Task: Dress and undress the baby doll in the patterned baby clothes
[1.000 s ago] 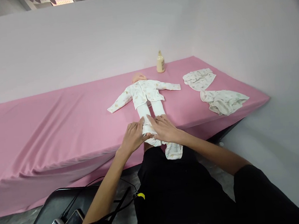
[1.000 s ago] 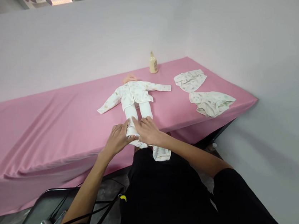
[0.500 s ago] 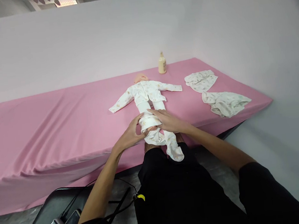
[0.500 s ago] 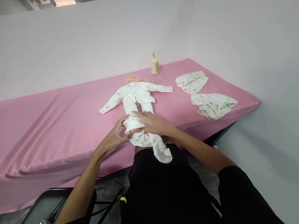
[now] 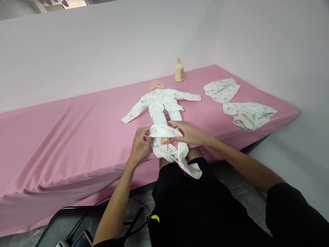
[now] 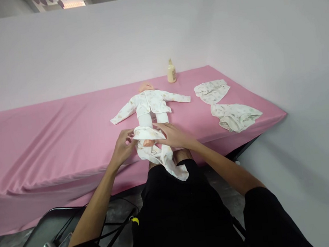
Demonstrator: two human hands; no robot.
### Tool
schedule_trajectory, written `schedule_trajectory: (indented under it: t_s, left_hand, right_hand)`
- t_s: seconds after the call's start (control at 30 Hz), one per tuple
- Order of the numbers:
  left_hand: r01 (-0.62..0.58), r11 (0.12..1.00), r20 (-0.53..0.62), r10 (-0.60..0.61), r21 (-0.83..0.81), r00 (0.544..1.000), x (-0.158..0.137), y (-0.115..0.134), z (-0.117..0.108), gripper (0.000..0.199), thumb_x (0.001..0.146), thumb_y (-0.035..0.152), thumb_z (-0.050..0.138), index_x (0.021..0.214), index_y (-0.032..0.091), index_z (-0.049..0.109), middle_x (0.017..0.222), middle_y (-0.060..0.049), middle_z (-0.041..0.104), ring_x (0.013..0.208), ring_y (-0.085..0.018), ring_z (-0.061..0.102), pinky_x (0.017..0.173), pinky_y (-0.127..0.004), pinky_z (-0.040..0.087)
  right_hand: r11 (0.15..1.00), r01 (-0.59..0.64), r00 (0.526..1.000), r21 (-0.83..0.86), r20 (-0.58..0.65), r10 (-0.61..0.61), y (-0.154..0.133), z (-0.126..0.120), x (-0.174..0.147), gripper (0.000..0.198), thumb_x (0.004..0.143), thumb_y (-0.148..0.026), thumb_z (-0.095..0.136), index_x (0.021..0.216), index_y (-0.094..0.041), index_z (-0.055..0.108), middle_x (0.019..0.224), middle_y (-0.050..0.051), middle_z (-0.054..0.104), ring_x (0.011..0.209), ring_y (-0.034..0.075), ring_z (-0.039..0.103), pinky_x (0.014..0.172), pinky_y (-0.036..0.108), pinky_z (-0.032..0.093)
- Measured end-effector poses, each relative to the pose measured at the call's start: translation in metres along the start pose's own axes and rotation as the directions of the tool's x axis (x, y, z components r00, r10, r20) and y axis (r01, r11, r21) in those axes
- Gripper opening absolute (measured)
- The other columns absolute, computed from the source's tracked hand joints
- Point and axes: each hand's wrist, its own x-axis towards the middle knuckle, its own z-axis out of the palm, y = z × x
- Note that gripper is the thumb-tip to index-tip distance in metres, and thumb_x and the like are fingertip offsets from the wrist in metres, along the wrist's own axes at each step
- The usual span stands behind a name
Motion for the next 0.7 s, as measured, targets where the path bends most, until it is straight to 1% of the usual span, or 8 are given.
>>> schedule_trajectory:
  t_s: [0.1,0.2,0.27,0.33,0.4,0.47,0.57,0.7]
  left_hand:
    - [0.149,0.985,-0.015,-0.149,0.085,0.989,-0.003,-0.005,0.000,0.042,0.089,0.049,0.057,0.115,0.017,0.065,0.099,-0.007,0.062,0.088,-0.018,0.057,0.077,-0.029,0.047]
    - [0.238,0.962,0.107,-0.252,0.133,0.962,-0.008,-0.005,-0.006,0.038,0.091,0.049,0.053,0.111,0.018,0.063,0.080,-0.001,0.062,0.075,-0.017,0.057,0.072,-0.029,0.044]
    - [0.249,0.963,0.247,-0.268,0.106,0.931,-0.012,0.002,-0.016,0.040,0.091,0.046,0.052,0.119,0.019,0.058,0.089,-0.002,0.066,0.080,-0.018,0.061,0.074,-0.030,0.046]
    - [0.248,0.962,0.283,-0.270,0.111,0.921,-0.014,0.017,-0.028,0.044,0.091,0.043,0.052,0.127,0.018,0.053,0.103,-0.006,0.067,0.089,-0.020,0.063,0.078,-0.032,0.048]
    - [0.205,0.964,0.151,-0.231,0.168,0.961,-0.011,0.040,-0.034,0.043,0.092,0.038,0.048,0.130,0.016,0.051,0.112,-0.010,0.064,0.095,-0.022,0.063,0.083,-0.035,0.049]
    - [0.053,0.973,0.054,-0.067,0.224,0.996,-0.005,0.068,-0.030,0.040,0.094,0.033,0.045,0.129,0.016,0.052,0.120,-0.012,0.061,0.104,-0.023,0.060,0.091,-0.038,0.048]
    - [-0.257,0.910,0.284,0.165,0.326,0.945,0.014,0.105,-0.005,0.030,0.096,0.032,0.043,0.113,0.016,0.062,0.119,-0.013,0.062,0.115,-0.028,0.055,0.102,-0.046,0.041]
    - [-0.388,0.796,0.537,0.095,0.464,0.838,0.047,0.122,0.029,0.032,0.090,0.045,0.055,0.081,0.016,0.066,0.096,-0.016,0.065,0.107,-0.038,0.055,0.100,-0.061,0.034]
  right_hand:
    - [1.000,-0.018,0.992,-0.010,-0.127,0.017,0.003,-0.002,-0.023,0.047,0.091,-0.042,0.063,0.132,-0.020,0.055,0.127,0.010,0.063,0.122,0.026,0.055,0.106,0.045,0.041]
    - [0.994,-0.113,0.953,-0.005,-0.282,0.107,0.003,0.000,-0.051,0.025,0.095,-0.040,0.057,0.110,-0.020,0.063,0.111,0.010,0.066,0.111,0.026,0.057,0.100,0.045,0.044]
    - [0.980,-0.195,0.921,0.030,-0.340,0.193,0.001,0.004,-0.069,0.021,0.095,-0.038,0.055,0.097,-0.019,0.063,0.099,0.009,0.067,0.100,0.025,0.059,0.092,0.043,0.047]
    - [0.956,-0.271,0.894,0.114,-0.338,0.294,-0.002,0.009,-0.084,0.021,0.095,-0.037,0.054,0.090,-0.019,0.064,0.092,0.008,0.067,0.090,0.024,0.061,0.085,0.041,0.049]
    - [0.906,-0.340,0.881,0.251,-0.252,0.401,-0.005,0.019,-0.094,0.021,0.094,-0.037,0.054,0.091,-0.019,0.065,0.091,0.007,0.070,0.086,0.022,0.064,0.084,0.039,0.050]
    - [0.825,-0.391,0.889,0.409,-0.065,0.454,-0.005,0.032,-0.097,0.021,0.093,-0.037,0.056,0.096,-0.018,0.067,0.097,0.006,0.072,0.090,0.022,0.067,0.087,0.039,0.051]
    - [0.642,-0.459,0.880,0.615,0.217,0.422,0.001,0.056,-0.093,0.025,0.086,-0.035,0.065,0.103,-0.017,0.067,0.106,0.007,0.073,0.099,0.023,0.068,0.089,0.037,0.052]
    - [0.511,-0.486,0.859,0.709,0.281,0.428,0.010,0.072,-0.085,0.023,0.083,-0.034,0.067,0.097,-0.016,0.067,0.088,0.004,0.071,0.079,0.018,0.066,0.073,0.031,0.052]
